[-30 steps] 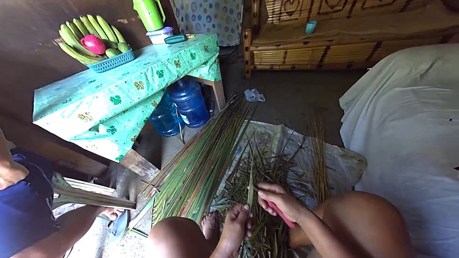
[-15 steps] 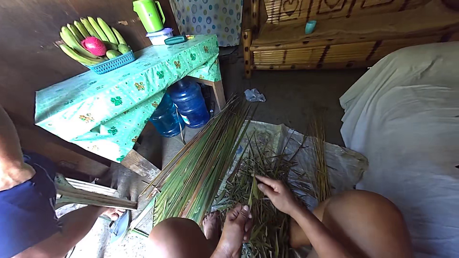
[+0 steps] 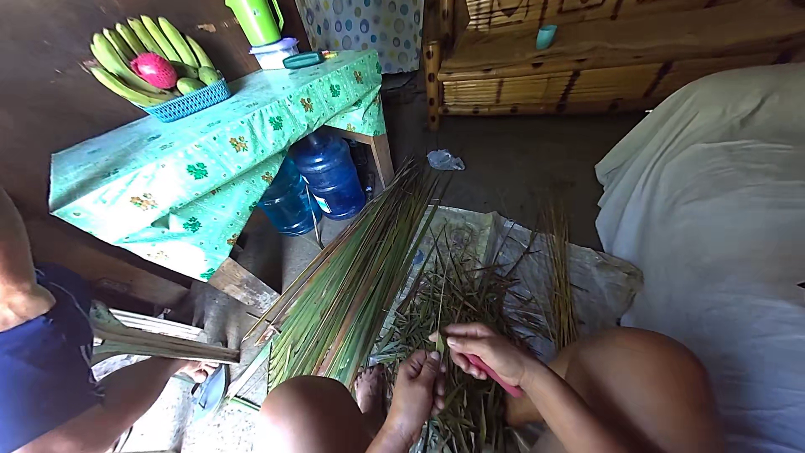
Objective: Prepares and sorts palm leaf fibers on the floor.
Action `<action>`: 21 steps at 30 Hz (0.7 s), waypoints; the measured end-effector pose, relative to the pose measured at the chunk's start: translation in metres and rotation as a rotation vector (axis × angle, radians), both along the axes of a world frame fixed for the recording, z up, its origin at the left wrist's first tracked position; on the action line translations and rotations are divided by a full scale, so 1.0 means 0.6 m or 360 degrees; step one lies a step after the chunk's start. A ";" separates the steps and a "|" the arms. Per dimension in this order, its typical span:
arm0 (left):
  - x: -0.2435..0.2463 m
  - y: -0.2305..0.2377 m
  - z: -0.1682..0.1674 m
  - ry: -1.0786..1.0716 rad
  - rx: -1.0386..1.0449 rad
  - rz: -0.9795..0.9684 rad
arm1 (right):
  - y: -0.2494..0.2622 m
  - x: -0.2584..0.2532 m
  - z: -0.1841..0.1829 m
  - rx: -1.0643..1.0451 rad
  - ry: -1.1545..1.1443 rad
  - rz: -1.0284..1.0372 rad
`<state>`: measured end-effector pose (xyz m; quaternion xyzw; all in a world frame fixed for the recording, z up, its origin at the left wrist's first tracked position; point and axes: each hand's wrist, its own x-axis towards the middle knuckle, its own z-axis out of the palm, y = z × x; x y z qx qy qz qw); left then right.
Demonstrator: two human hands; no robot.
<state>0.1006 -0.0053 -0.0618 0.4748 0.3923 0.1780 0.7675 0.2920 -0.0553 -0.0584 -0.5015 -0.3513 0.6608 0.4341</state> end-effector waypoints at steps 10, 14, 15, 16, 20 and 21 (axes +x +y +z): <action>-0.010 0.001 -0.017 -0.0167 -0.0085 -0.0001 | -0.001 0.016 0.000 0.0326 -0.0489 -0.0154; -0.011 0.005 -0.013 -0.0140 -0.0126 0.0085 | -0.010 -0.014 -0.007 0.0556 -0.1085 0.0100; -0.012 0.004 -0.013 -0.0134 -0.0126 0.0073 | -0.008 -0.014 -0.012 0.0611 -0.1184 0.0054; -0.012 0.003 -0.012 -0.0134 -0.0120 0.0055 | -0.004 -0.011 -0.017 0.0641 -0.1259 -0.0024; -0.009 -0.003 -0.012 -0.0157 -0.0107 -0.0017 | 0.017 0.021 -0.036 0.0560 -0.1306 -0.0330; -0.009 -0.004 -0.012 -0.0163 -0.0105 -0.0030 | 0.022 0.031 -0.035 0.0515 -0.1251 -0.0404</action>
